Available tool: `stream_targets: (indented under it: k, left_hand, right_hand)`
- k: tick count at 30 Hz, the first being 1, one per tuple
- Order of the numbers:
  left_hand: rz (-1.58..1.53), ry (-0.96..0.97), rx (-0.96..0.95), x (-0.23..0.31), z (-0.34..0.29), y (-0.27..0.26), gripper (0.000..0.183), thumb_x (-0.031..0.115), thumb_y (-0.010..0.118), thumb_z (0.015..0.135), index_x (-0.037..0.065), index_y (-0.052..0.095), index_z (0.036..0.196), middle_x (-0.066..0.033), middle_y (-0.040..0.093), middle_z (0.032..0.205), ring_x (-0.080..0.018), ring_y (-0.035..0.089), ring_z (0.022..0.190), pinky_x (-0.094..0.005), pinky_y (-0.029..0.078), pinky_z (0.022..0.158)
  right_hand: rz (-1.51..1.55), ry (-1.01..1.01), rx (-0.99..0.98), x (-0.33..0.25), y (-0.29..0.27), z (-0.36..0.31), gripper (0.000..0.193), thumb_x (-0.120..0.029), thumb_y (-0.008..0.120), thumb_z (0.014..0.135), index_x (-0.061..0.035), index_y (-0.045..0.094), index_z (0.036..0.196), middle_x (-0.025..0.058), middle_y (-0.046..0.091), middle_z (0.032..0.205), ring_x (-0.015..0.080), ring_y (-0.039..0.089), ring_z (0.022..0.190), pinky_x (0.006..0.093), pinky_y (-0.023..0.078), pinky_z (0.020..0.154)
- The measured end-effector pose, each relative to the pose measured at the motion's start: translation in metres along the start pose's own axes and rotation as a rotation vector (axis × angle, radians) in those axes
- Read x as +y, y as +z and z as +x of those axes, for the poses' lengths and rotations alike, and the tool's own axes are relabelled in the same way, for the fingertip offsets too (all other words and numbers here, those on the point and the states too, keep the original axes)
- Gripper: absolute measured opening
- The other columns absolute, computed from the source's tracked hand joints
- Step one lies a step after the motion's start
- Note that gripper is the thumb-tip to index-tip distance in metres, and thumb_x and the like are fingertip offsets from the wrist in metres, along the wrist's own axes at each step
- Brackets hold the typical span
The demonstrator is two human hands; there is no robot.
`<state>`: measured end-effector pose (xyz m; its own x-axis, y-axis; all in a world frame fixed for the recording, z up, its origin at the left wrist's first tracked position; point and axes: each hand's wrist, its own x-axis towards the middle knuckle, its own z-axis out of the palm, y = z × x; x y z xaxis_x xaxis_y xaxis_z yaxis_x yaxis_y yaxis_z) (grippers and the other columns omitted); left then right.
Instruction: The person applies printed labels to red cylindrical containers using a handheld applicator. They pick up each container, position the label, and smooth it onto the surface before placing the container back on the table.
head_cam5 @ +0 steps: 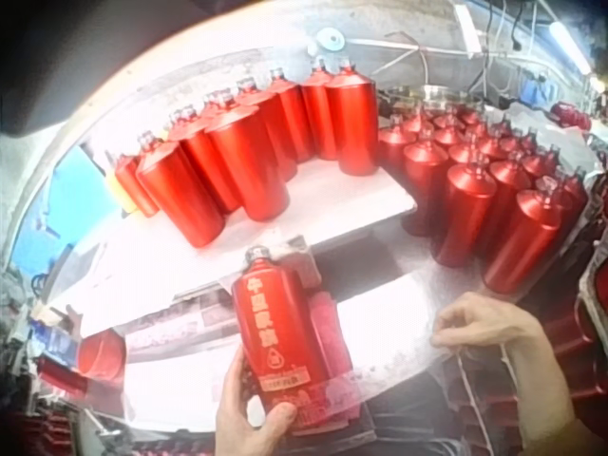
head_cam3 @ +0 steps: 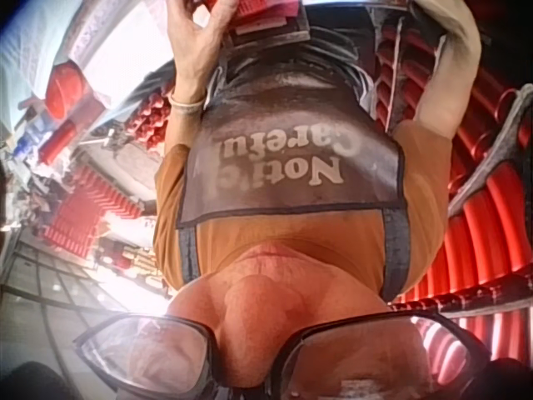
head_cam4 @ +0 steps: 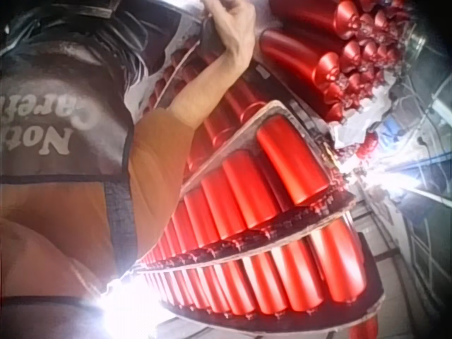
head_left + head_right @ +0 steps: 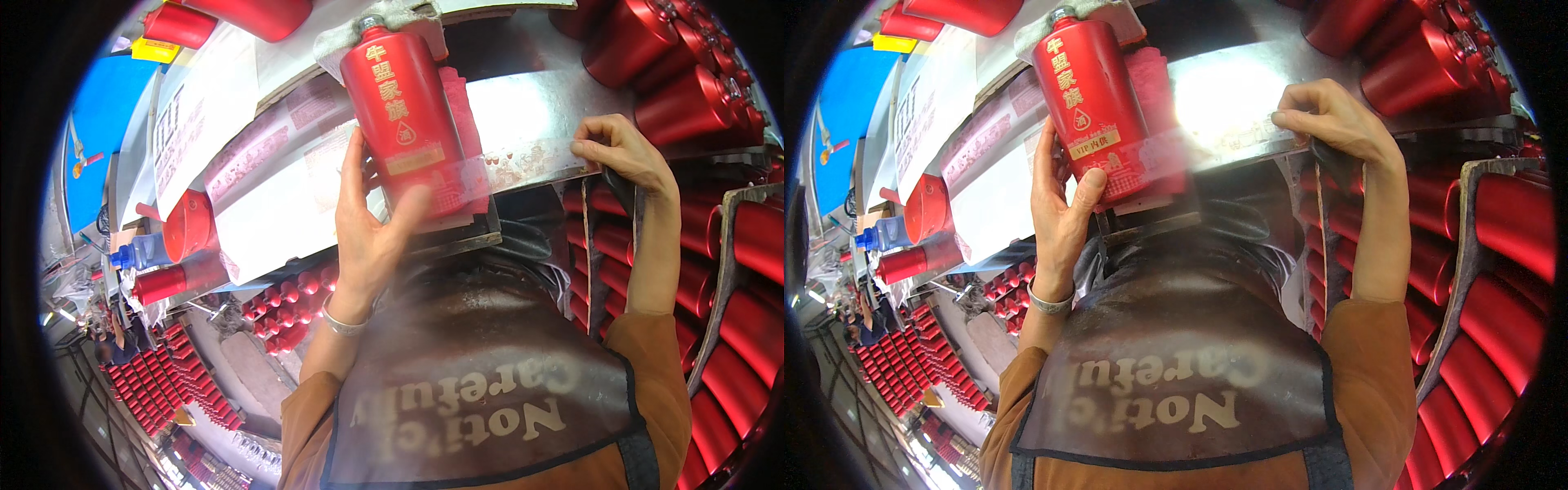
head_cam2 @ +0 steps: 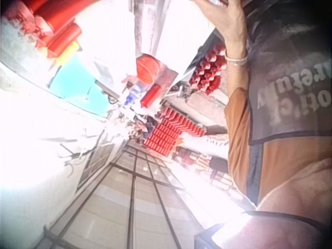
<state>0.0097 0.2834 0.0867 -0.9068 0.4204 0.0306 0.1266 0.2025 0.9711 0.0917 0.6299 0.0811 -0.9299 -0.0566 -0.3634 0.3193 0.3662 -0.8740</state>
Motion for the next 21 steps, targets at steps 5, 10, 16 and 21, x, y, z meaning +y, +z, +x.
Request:
stream_targets:
  k: [5,10,16,21]
  left_hand:
    - [-0.003,0.004,-0.005,0.0,0.0,0.0,0.092,0.021,0.079,0.085,-0.007,0.026,0.155,-0.018,0.052,0.141,-0.0233,0.058,0.117,-0.0379,0.047,0.102]
    - [-0.038,-0.009,-0.004,0.0,-0.001,0.0,0.092,0.02,0.08,0.085,-0.005,0.026,0.156,-0.0172,0.052,0.141,-0.023,0.058,0.117,-0.0373,0.047,0.101]
    - [-0.059,-0.018,0.001,0.0,-0.001,0.001,0.092,0.019,0.079,0.085,-0.005,0.026,0.156,-0.017,0.051,0.142,-0.023,0.057,0.118,-0.0375,0.047,0.102]
    - [-0.049,-0.002,-0.01,-0.002,0.0,0.0,0.092,0.02,0.079,0.085,-0.005,0.026,0.156,-0.0178,0.049,0.145,-0.0233,0.057,0.12,-0.0383,0.046,0.104]
  right_hand:
    - [-0.058,0.005,0.022,0.007,0.001,0.004,0.031,-0.029,0.067,0.092,0.0011,0.066,0.084,0.0023,0.058,0.068,0.0095,0.056,0.065,0.0274,0.046,0.061]
    - [-0.078,0.005,0.026,0.008,0.004,0.008,0.032,-0.031,0.067,0.092,0.0003,0.067,0.084,0.0024,0.058,0.067,0.0099,0.057,0.064,0.0278,0.046,0.06]
    - [-0.096,0.025,0.058,0.012,0.009,0.012,0.02,-0.019,0.067,0.09,0.0001,0.065,0.083,-0.0002,0.056,0.067,0.0068,0.053,0.062,0.0246,0.042,0.058]
    - [-0.479,-0.138,0.338,0.012,0.017,0.016,0.024,-0.02,0.068,0.089,0.0007,0.069,0.101,0.0067,0.067,0.084,0.0091,0.051,0.059,0.0264,0.043,0.058]
